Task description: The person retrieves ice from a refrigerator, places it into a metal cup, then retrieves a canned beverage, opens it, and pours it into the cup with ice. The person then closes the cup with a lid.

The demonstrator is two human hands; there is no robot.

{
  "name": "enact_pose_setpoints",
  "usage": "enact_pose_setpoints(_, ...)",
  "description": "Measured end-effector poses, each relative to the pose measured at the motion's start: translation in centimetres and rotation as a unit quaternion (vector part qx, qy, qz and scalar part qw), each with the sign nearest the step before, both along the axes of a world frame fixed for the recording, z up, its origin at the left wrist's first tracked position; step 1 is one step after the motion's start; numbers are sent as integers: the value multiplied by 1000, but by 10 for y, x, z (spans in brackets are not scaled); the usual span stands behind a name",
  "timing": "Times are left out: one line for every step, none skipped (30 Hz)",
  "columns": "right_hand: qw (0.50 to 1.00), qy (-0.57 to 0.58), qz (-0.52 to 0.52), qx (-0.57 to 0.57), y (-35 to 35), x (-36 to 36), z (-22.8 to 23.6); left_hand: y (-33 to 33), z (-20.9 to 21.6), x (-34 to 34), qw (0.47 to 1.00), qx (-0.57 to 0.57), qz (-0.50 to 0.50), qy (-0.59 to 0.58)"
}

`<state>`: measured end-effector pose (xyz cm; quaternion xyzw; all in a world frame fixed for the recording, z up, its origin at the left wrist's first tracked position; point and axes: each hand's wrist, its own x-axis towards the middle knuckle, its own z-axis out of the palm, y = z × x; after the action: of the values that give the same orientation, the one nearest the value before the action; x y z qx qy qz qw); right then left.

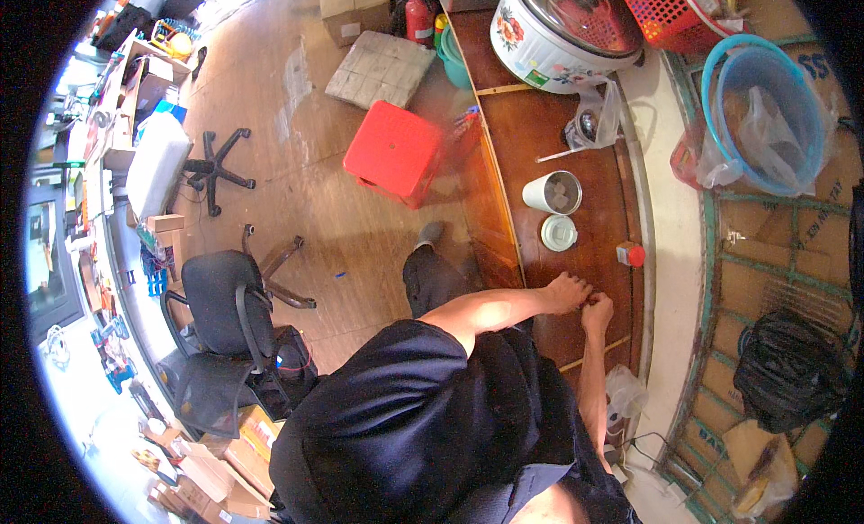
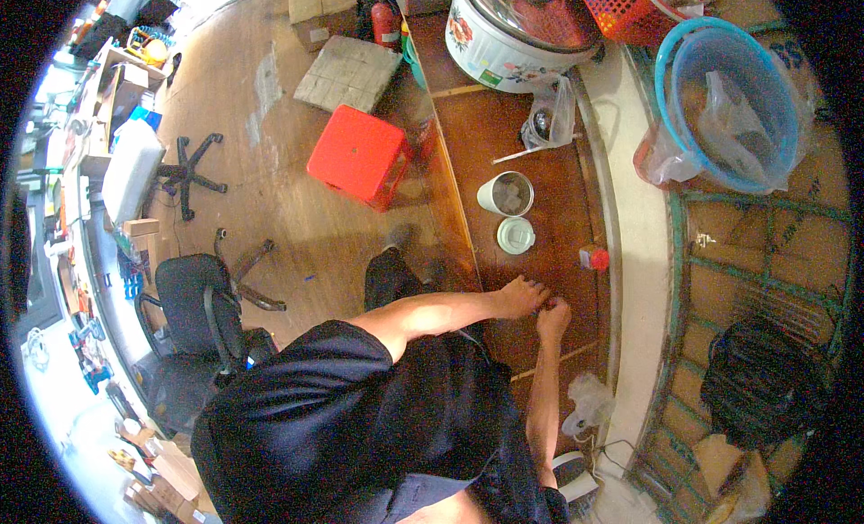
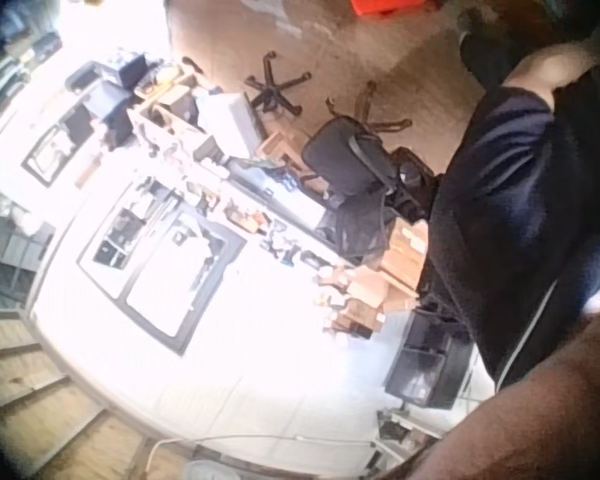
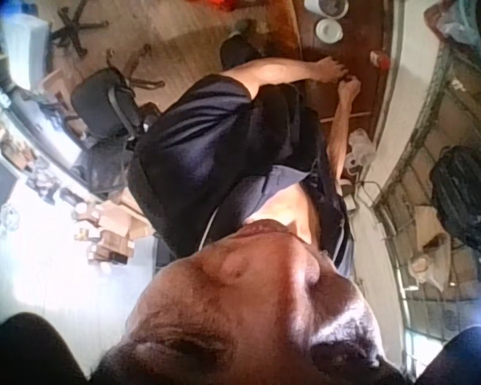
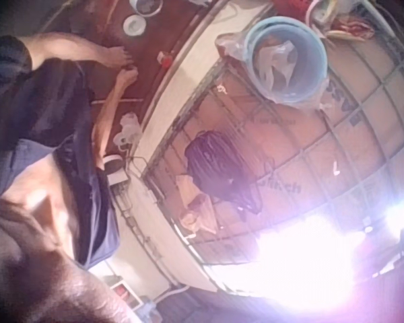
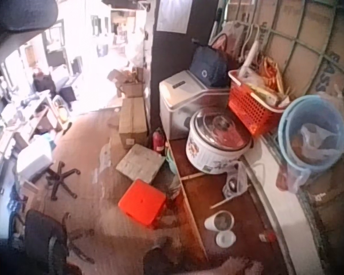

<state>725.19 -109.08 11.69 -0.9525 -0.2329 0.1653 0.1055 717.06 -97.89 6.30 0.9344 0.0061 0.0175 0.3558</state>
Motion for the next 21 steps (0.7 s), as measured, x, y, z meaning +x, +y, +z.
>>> enact_pose_setpoints(1000, 3, -5, 1, 0, 0, 0, 1, 2, 1, 1000, -4, -5, 7)
enact_pose_setpoints(1000, 7, -11, 3, -1, 0, 0, 2, 4, 2, 1000, -5, -1, 4)
enact_pose_setpoints(1000, -1, -8, 4, 2, -2, 2, 2, 2, 1, 1000, -7, 7, 3)
enact_pose_setpoints(1000, -8, -5, 4, 6, -4, 5, 2, 1, 0, 1000, -8, 15, 3)
enact_pose_setpoints(1000, -15, -3, 5, 10, -7, 6, 3, -1, -1, 1000, -11, 15, 7)
enact_pose_setpoints(1000, -23, -8, 8, 8, -7, 6, 2, 2, 0, 1000, -15, 11, 8)
enact_pose_setpoints(999, -32, -12, 11, 6, -8, 4, 3, 5, 1, 1000, -18, 7, 9)
enact_pose_setpoints(999, -40, -17, 14, 5, -9, 3, 4, 6, 1, 1000, -17, 0, 15)
enact_pose_setpoints(999, -52, -2, -2, 2, -9, 1, 4, 6, 1, 1000, -16, -5, 22)
enact_pose_setpoints(998, -63, 12, -18, -1, -9, -1, 3, 6, 1, 999, -14, -11, 29)
enact_pose_setpoints(996, -75, 26, -33, -5, -8, -2, 2, 6, 0, 999, -19, -11, 27)
enact_pose_setpoints(997, -65, 15, -38, -1, -9, -1, 4, 6, 0, 999, -22, -10, 25)
enact_pose_setpoints(998, -55, 6, -43, 4, -13, 1, 5, 5, 0, 999, -26, -8, 23)
enact_pose_setpoints(998, -44, -4, -48, 8, -16, 4, 7, 5, 1, 999, -23, -13, 24)
enact_pose_setpoints(998, -55, -1, -40, 9, -16, 3, 8, 5, 0, 999, -20, -14, 27)
enact_pose_setpoints(997, -66, 2, -32, 10, -18, 3, 9, 5, -1, 999, -16, -16, 30)
enact_pose_setpoints(997, -76, 6, -23, 11, -19, 2, 10, 5, -1, 1000, -7, -6, 24)
enact_pose_setpoints(997, -78, -4, -25, 12, -20, 2, 6, 4, 1, 1000, 0, 1, 16)
enact_pose_setpoints(996, -80, -13, -27, 14, -21, 1, 3, 3, 1, 1000, 8, 8, 9)
enact_pose_setpoints(996, -82, -22, -29, 14, -22, 0, 0, 2, 2, 1000, 1, 3, 12)
enact_pose_setpoints(996, -81, -30, -7, 10, -21, -2, 1, 3, 4, 1000, -5, -4, 14)
